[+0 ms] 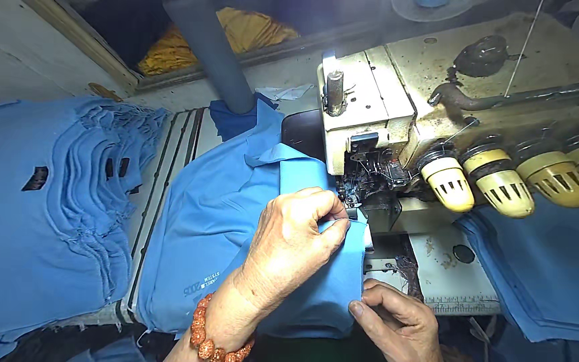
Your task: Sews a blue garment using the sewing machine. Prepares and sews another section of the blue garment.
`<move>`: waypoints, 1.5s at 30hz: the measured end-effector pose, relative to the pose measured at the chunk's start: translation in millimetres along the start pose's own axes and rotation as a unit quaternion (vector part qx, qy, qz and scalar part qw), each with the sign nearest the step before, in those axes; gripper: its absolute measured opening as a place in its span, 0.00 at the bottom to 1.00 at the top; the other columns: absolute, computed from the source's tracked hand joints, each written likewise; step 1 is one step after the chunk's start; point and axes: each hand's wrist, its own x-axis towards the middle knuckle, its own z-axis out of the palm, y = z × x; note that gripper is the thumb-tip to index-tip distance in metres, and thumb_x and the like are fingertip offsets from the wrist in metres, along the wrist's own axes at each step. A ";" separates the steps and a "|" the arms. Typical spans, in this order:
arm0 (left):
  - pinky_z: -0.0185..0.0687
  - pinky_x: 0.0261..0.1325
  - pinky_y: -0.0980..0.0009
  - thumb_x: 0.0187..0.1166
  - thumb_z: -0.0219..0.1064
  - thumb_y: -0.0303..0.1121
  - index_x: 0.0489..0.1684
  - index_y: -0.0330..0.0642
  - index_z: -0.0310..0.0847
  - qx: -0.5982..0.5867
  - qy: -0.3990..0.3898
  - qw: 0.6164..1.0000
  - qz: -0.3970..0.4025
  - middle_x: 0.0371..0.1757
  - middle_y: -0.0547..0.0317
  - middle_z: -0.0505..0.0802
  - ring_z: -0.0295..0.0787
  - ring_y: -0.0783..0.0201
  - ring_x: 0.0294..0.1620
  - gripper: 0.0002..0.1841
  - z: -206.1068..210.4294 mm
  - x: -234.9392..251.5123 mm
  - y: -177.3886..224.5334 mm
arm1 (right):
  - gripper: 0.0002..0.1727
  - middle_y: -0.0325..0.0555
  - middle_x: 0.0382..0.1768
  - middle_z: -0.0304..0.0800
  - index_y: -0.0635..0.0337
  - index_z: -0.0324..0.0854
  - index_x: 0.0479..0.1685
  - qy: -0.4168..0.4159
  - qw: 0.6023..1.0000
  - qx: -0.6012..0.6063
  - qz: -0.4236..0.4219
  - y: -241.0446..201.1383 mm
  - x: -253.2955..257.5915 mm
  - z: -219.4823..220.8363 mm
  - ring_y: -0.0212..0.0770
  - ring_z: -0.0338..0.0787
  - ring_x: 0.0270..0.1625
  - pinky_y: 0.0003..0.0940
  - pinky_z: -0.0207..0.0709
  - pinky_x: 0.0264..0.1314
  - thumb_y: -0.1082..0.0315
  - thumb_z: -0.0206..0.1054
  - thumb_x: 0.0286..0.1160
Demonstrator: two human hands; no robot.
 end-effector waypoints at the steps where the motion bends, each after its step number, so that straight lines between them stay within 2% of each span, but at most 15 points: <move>1: 0.73 0.25 0.81 0.70 0.71 0.34 0.25 0.54 0.88 0.007 0.002 1.000 0.000 0.25 0.78 0.86 0.80 0.82 0.25 0.05 0.5 -1.3 1.2 | 0.03 0.37 0.32 0.92 0.63 0.86 0.30 0.003 1.000 0.012 0.018 -2.9 -1.8 0.8 0.21 0.89 0.39 0.15 0.83 0.44 0.75 0.72 0.70; 2: 0.75 0.26 0.81 0.71 0.71 0.34 0.27 0.55 0.87 0.015 0.005 1.000 0.003 0.27 0.78 0.87 0.81 0.82 0.26 0.03 1.0 -2.7 2.2 | 0.01 0.35 0.32 0.92 0.63 0.86 0.34 0.006 0.999 0.028 0.042 -7.1 -3.4 1.8 0.19 0.89 0.37 0.15 0.83 0.42 0.77 0.72 0.69; 5: 0.74 0.26 0.79 0.74 0.68 0.34 0.30 0.51 0.88 0.071 0.037 0.995 0.052 0.29 0.72 0.86 0.82 0.78 0.28 0.05 4.7 -5.5 3.5 | 0.14 0.27 0.30 0.88 0.56 0.76 0.42 0.025 0.992 0.068 0.100 -17.9 -3.6 4.3 0.17 0.85 0.30 0.14 0.80 0.33 0.83 0.69 0.64; 13: 0.74 0.23 0.73 0.74 0.67 0.28 0.27 0.40 0.89 0.169 0.110 0.971 0.131 0.28 0.58 0.85 0.83 0.64 0.25 0.07 17.3 -12.7 7.5 | 0.19 0.25 0.26 0.85 0.50 0.72 0.41 0.037 0.983 0.126 0.129 -23.9 -0.1 -2.8 0.16 0.82 0.27 0.13 0.75 0.29 0.85 0.69 0.59; 20: 0.86 0.44 0.66 0.76 0.65 0.28 0.41 0.39 0.95 0.171 0.106 0.971 0.130 0.44 0.53 0.95 0.92 0.59 0.42 0.10 16.4 -12.8 0.8 | 0.18 0.25 0.26 0.83 0.49 0.74 0.37 0.055 0.979 0.146 0.132 -31.4 14.6 -11.1 0.17 0.82 0.27 0.13 0.76 0.28 0.84 0.69 0.58; 25: 0.78 0.44 0.57 0.76 0.66 0.27 0.27 0.38 0.88 0.176 0.117 0.970 0.117 0.41 0.49 0.91 0.86 0.51 0.42 0.08 12.4 18.3 -20.3 | 0.12 0.29 0.21 0.82 0.50 0.76 0.31 0.071 0.989 0.107 0.079 -24.4 46.7 -5.9 0.19 0.82 0.24 0.13 0.77 0.27 0.78 0.71 0.60; 30: 0.78 0.59 0.59 0.82 0.64 0.26 0.46 0.37 0.93 0.145 0.221 0.960 0.089 0.49 0.51 0.95 0.90 0.57 0.53 0.09 6.8 23.7 -39.8 | 0.12 0.29 0.17 0.76 0.49 0.76 0.28 0.076 0.994 0.057 0.061 -26.9 57.4 -1.1 0.19 0.77 0.19 0.12 0.73 0.23 0.77 0.72 0.61; 32: 0.81 0.55 0.61 0.82 0.63 0.27 0.59 0.35 0.89 0.148 0.198 0.968 0.046 0.45 0.53 0.95 0.91 0.62 0.46 0.14 -6.6 -6.3 -42.3 | 0.11 0.30 0.17 0.77 0.49 0.76 0.28 0.077 0.993 0.056 0.064 -26.6 56.2 -1.4 0.20 0.77 0.19 0.12 0.74 0.23 0.77 0.72 0.61; 34: 0.81 0.30 0.64 0.76 0.63 0.33 0.68 0.38 0.85 0.195 0.139 0.968 -0.071 0.30 0.61 0.91 0.84 0.66 0.25 0.21 -26.0 -55.1 -55.0 | 0.11 0.31 0.17 0.77 0.49 0.76 0.29 0.079 0.992 0.067 0.070 -26.3 55.7 -0.9 0.20 0.77 0.19 0.13 0.74 0.23 0.77 0.72 0.61; 35: 0.79 0.24 0.54 0.72 0.64 0.37 0.72 0.39 0.82 0.208 0.081 0.962 -0.159 0.25 0.59 0.89 0.82 0.59 0.20 0.26 -35.8 -84.1 -63.8 | 0.12 0.31 0.17 0.77 0.49 0.76 0.29 0.081 0.992 0.071 0.073 -26.2 55.4 -0.6 0.20 0.77 0.19 0.13 0.74 0.23 0.77 0.72 0.61; 37: 0.77 0.31 0.31 0.73 0.72 0.37 0.71 0.35 0.83 0.189 -0.020 0.928 -0.320 0.25 0.43 0.90 0.86 0.38 0.24 0.27 -48.7 -138.5 -78.8 | 0.12 0.30 0.16 0.77 0.48 0.76 0.28 0.083 0.991 0.074 0.075 -25.9 55.6 -0.4 0.20 0.77 0.18 0.12 0.74 0.22 0.77 0.72 0.60; 38: 0.76 0.32 0.32 0.76 0.71 0.37 0.65 0.34 0.85 0.187 -0.018 0.916 -0.355 0.23 0.43 0.88 0.85 0.39 0.23 0.22 -47.0 -162.2 -86.3 | 0.12 0.31 0.16 0.77 0.48 0.76 0.28 0.084 0.991 0.077 0.074 -25.5 56.3 -0.7 0.21 0.77 0.18 0.13 0.74 0.22 0.77 0.72 0.60; 40: 0.81 0.27 0.48 0.80 0.65 0.33 0.50 0.29 0.87 0.154 0.053 0.912 -0.378 0.20 0.49 0.87 0.84 0.52 0.19 0.14 -43.3 -191.5 -93.5 | 0.12 0.32 0.16 0.77 0.48 0.77 0.27 0.081 0.990 0.086 0.077 -23.8 56.2 -1.8 0.21 0.77 0.18 0.14 0.75 0.23 0.77 0.73 0.60; 42: 0.88 0.27 0.64 0.83 0.60 0.31 0.50 0.22 0.82 0.075 0.161 0.913 -0.368 0.25 0.51 0.91 0.88 0.65 0.20 0.15 -54.4 -192.2 -95.6 | 0.12 0.28 0.16 0.77 0.47 0.77 0.27 0.064 0.992 0.072 0.075 -22.8 50.9 -2.8 0.19 0.76 0.18 0.12 0.73 0.22 0.76 0.74 0.60; 45: 0.91 0.44 0.63 0.84 0.59 0.28 0.56 0.16 0.78 0.129 0.284 0.905 -0.290 0.36 0.41 0.92 0.92 0.65 0.33 0.17 -107.5 -150.7 -99.8 | 0.15 0.20 0.20 0.79 0.47 0.74 0.29 -0.026 0.996 -0.013 0.089 -31.1 25.5 -2.3 0.12 0.75 0.21 0.10 0.69 0.23 0.78 0.73 0.59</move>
